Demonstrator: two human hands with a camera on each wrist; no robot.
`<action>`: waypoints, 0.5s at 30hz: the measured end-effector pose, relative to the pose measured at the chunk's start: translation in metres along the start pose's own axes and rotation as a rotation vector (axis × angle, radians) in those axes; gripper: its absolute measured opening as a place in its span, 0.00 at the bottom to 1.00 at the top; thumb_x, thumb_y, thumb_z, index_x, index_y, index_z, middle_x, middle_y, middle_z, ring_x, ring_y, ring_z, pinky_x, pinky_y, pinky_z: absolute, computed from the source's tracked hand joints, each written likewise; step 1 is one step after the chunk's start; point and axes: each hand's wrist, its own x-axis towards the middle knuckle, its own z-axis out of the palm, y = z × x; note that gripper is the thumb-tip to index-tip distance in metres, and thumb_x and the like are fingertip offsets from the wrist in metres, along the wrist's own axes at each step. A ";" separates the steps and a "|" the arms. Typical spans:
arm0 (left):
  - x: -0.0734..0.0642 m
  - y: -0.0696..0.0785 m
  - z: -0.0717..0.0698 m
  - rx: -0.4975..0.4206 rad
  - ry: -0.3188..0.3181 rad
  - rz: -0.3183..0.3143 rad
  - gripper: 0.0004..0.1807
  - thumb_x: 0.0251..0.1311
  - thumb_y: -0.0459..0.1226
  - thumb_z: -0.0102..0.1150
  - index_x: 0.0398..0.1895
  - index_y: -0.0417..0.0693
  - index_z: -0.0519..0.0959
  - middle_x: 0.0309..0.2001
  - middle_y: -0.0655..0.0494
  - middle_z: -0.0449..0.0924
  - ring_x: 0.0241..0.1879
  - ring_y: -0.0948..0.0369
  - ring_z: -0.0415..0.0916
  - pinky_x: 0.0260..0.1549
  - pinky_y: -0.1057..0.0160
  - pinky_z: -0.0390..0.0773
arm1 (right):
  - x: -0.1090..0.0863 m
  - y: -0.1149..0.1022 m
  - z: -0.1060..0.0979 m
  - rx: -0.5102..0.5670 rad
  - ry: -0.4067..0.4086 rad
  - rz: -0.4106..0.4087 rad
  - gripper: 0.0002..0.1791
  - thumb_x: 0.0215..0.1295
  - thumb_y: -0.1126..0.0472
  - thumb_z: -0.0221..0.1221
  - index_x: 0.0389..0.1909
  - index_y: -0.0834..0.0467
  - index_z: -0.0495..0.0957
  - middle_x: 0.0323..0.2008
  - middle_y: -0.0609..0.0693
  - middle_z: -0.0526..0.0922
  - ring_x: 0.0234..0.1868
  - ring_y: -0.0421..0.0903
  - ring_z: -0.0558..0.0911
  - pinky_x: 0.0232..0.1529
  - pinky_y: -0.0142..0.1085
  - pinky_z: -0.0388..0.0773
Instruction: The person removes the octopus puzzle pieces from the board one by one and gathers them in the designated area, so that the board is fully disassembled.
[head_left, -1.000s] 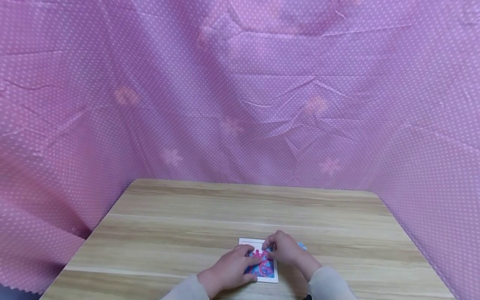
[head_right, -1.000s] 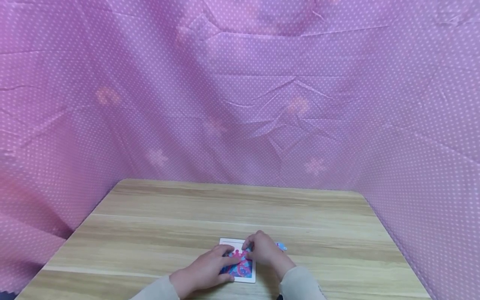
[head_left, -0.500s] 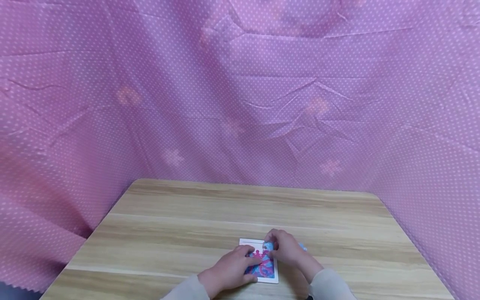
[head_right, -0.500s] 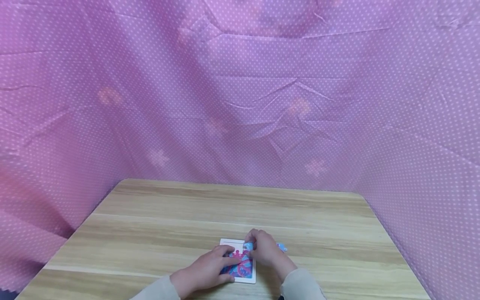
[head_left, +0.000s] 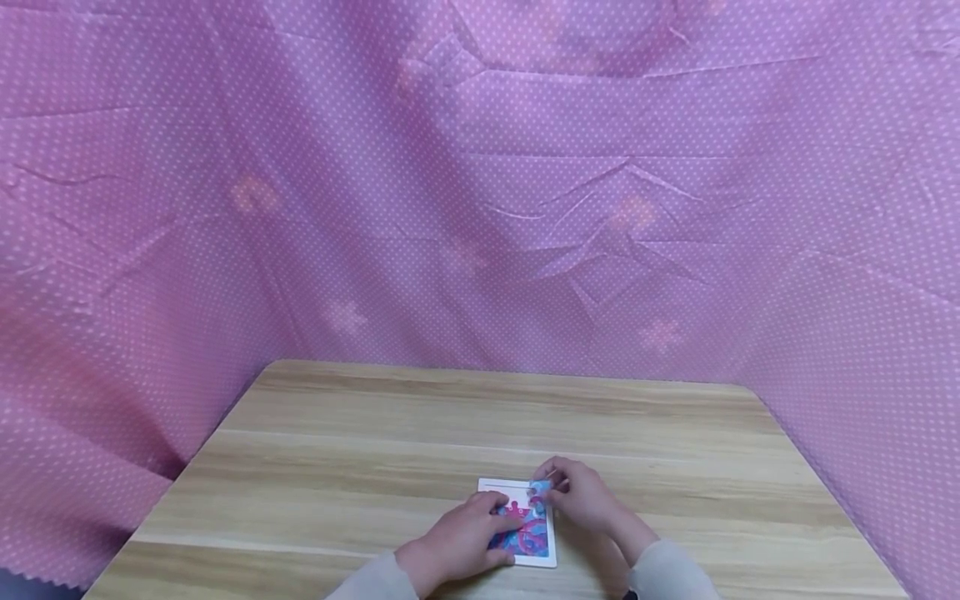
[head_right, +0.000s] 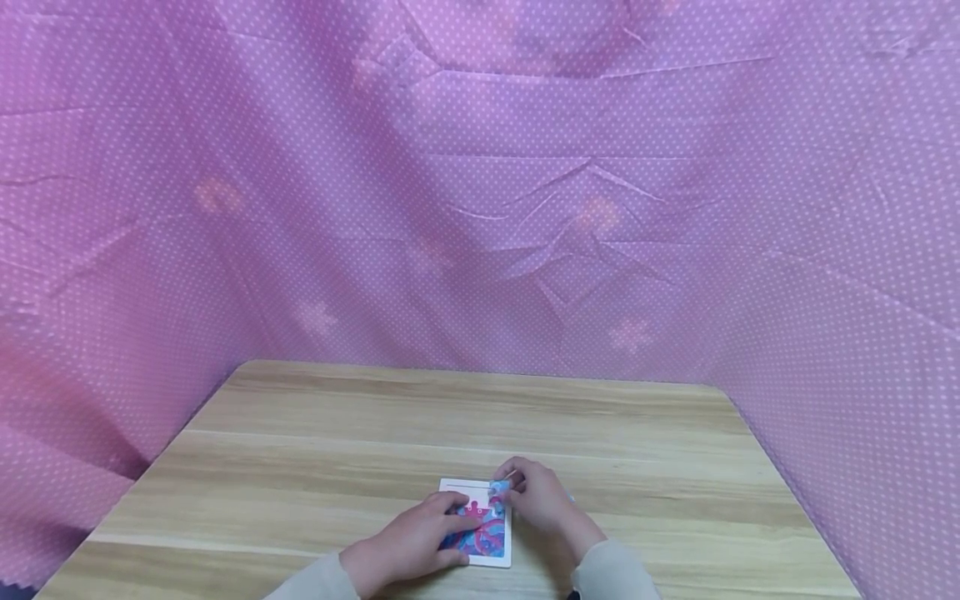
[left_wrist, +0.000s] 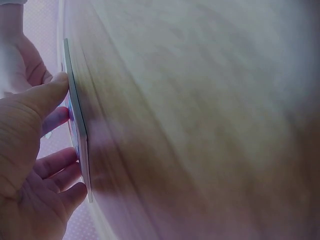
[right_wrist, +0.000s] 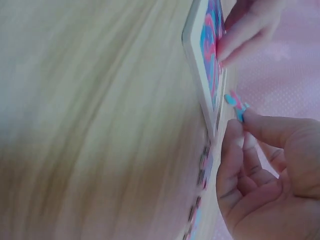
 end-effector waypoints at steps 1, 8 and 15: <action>0.000 0.000 0.000 0.001 0.001 0.002 0.26 0.56 0.54 0.63 0.60 0.63 0.76 0.60 0.51 0.69 0.60 0.54 0.66 0.54 0.56 0.72 | -0.001 0.001 -0.001 0.020 0.000 -0.001 0.10 0.57 0.69 0.63 0.40 0.56 0.78 0.32 0.46 0.78 0.34 0.44 0.77 0.36 0.36 0.77; -0.003 0.000 0.002 0.009 0.023 0.017 0.26 0.56 0.53 0.63 0.59 0.62 0.77 0.60 0.51 0.69 0.60 0.53 0.66 0.55 0.56 0.71 | -0.009 0.013 -0.013 0.105 0.021 0.007 0.10 0.58 0.66 0.63 0.41 0.57 0.78 0.31 0.47 0.77 0.33 0.44 0.78 0.34 0.33 0.77; -0.005 0.001 0.003 0.002 0.017 0.004 0.26 0.56 0.53 0.63 0.60 0.63 0.76 0.60 0.51 0.69 0.61 0.53 0.66 0.56 0.56 0.70 | -0.021 0.023 -0.028 0.105 0.065 0.030 0.11 0.57 0.68 0.63 0.42 0.60 0.78 0.33 0.49 0.78 0.35 0.45 0.79 0.37 0.34 0.78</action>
